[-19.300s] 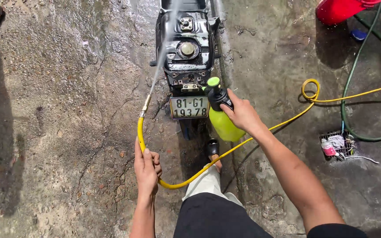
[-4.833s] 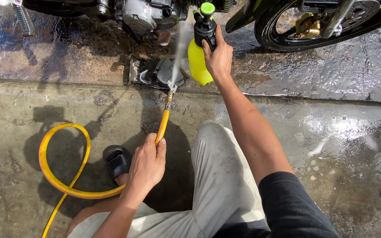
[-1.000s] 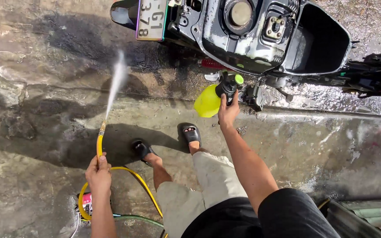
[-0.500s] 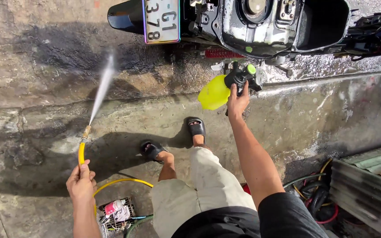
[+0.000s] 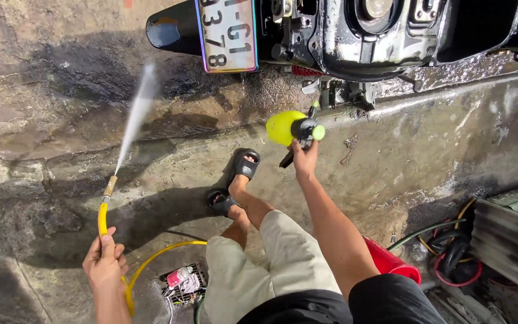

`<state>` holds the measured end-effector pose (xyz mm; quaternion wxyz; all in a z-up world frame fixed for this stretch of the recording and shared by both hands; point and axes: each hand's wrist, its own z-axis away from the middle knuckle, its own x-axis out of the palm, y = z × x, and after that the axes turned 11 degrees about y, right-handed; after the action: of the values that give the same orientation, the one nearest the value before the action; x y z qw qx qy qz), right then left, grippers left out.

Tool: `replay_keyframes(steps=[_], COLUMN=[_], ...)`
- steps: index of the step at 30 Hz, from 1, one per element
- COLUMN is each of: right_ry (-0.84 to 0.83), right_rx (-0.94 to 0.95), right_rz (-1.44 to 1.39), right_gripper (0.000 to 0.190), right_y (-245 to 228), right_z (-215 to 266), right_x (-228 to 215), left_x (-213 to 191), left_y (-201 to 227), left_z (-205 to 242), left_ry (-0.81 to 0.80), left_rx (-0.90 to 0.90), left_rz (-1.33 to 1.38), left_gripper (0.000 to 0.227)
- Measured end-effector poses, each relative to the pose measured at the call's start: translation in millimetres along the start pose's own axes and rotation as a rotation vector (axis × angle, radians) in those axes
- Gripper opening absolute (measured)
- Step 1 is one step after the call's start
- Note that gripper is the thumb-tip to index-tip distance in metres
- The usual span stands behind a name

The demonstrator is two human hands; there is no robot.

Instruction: Rinsing a motorcycle with a high-pressure water hose and applying soap using a manual pump sprayer.

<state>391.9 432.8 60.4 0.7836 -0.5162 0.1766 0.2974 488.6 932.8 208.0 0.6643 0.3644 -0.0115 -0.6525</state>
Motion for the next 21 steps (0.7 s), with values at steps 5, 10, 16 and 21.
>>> replay_keyframes(steps=[5,10,16,21], right_ry=[-0.107,-0.076,-0.088,-0.067], right_rx=[0.195,0.247,0.291,0.217], right_rz=[0.352,0.401,0.346,0.415], right_gripper=[0.036,0.058,0.074,0.075], right_y=[113,273,310,267], right_z=[37,72,172,203], right_x=[50,92,83,50], left_x=[8,-1,-20,-16], left_y=[-2,-44,-40,-35], left_z=[-14,-41,-33,-27], left_ry=[0.06,-0.008,0.033,0.021], left_rx=[-0.029,0.006,-0.125,-0.108], left_rz=[-0.077,-0.048,-0.122,-0.155], left_gripper=[0.029,0.032,0.033,0.037])
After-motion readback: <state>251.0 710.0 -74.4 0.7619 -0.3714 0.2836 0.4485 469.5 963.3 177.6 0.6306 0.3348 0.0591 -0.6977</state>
